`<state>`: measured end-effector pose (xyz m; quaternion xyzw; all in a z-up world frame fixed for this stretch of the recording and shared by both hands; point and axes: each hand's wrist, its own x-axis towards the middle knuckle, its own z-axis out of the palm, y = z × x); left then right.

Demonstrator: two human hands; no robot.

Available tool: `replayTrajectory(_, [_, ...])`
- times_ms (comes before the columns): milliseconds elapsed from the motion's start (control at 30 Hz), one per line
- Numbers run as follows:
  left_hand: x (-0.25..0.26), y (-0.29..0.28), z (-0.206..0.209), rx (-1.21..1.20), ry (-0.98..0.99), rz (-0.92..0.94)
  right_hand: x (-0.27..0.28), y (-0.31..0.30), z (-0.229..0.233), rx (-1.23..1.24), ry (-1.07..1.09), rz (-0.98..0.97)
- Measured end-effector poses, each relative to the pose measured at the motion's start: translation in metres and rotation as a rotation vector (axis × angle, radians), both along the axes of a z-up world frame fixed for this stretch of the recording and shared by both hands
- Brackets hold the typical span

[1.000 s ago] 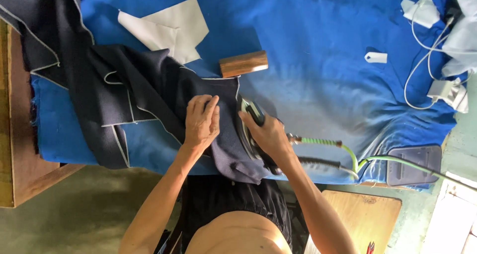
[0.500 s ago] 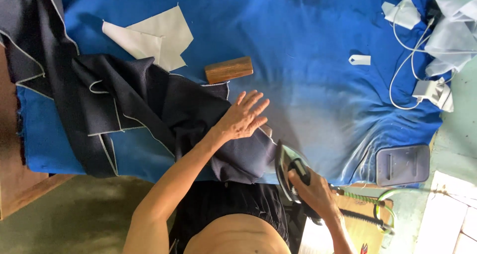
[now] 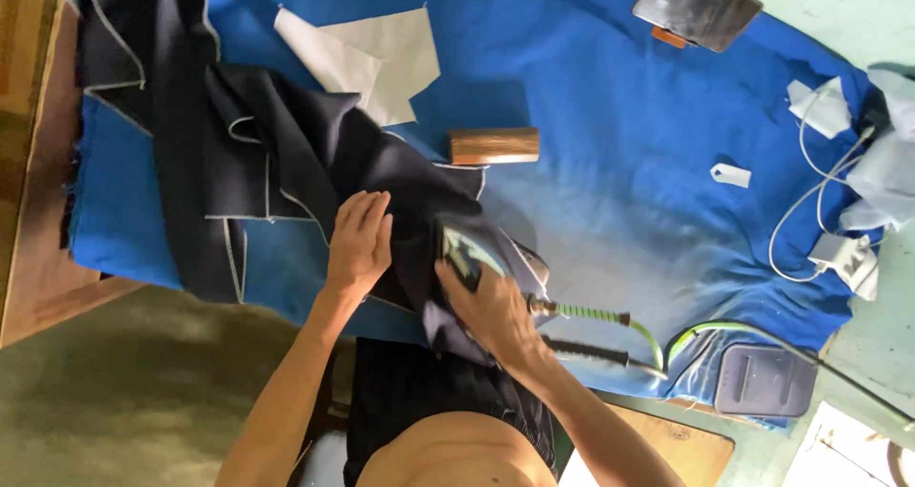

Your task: Ironing and pressing seams of fabric pieces using a steam iron and a wooden clapper.

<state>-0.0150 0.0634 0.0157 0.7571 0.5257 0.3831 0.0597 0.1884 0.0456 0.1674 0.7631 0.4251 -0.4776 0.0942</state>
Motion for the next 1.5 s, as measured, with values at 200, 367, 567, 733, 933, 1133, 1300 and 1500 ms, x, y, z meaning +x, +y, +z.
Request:
replayTrajectory(200, [-0.001, 0.002, -0.014, 0.012, 0.005, 0.043, -0.011, 0.048, -0.027, 0.257, 0.081, -0.191])
replayTrajectory(367, [0.006, 0.016, -0.005, -0.038, -0.062, -0.019, -0.015, 0.043, 0.015, 0.155, 0.1, -0.183])
replayTrajectory(567, [0.009, 0.029, -0.012, -0.046, -0.02, -0.035, 0.001, 0.003, 0.018, 0.069, 0.102, -0.183])
replayTrajectory(733, [0.034, 0.049, -0.002, 0.018, -0.023, -0.071, 0.016, -0.016, 0.034, -0.042, 0.194, -0.132])
replayTrajectory(933, [0.116, 0.046, 0.046, -0.005, -0.033, -0.218, 0.082, -0.066, 0.035, -0.056, 0.188, -0.002])
replayTrajectory(1133, [0.205, -0.013, 0.055, -0.034, 0.123, -0.665, 0.222, -0.159, -0.062, -0.013, 0.107, -0.808])
replayTrajectory(1300, [0.216, -0.058, 0.001, -0.254, 0.744, -0.892, 0.28, -0.161, -0.068, 0.246, -0.049, -0.799])
replayTrajectory(1500, [0.192, -0.036, 0.041, -0.407, -0.069, -0.893, 0.265, -0.127, -0.055, 0.406, -0.526, -0.493])
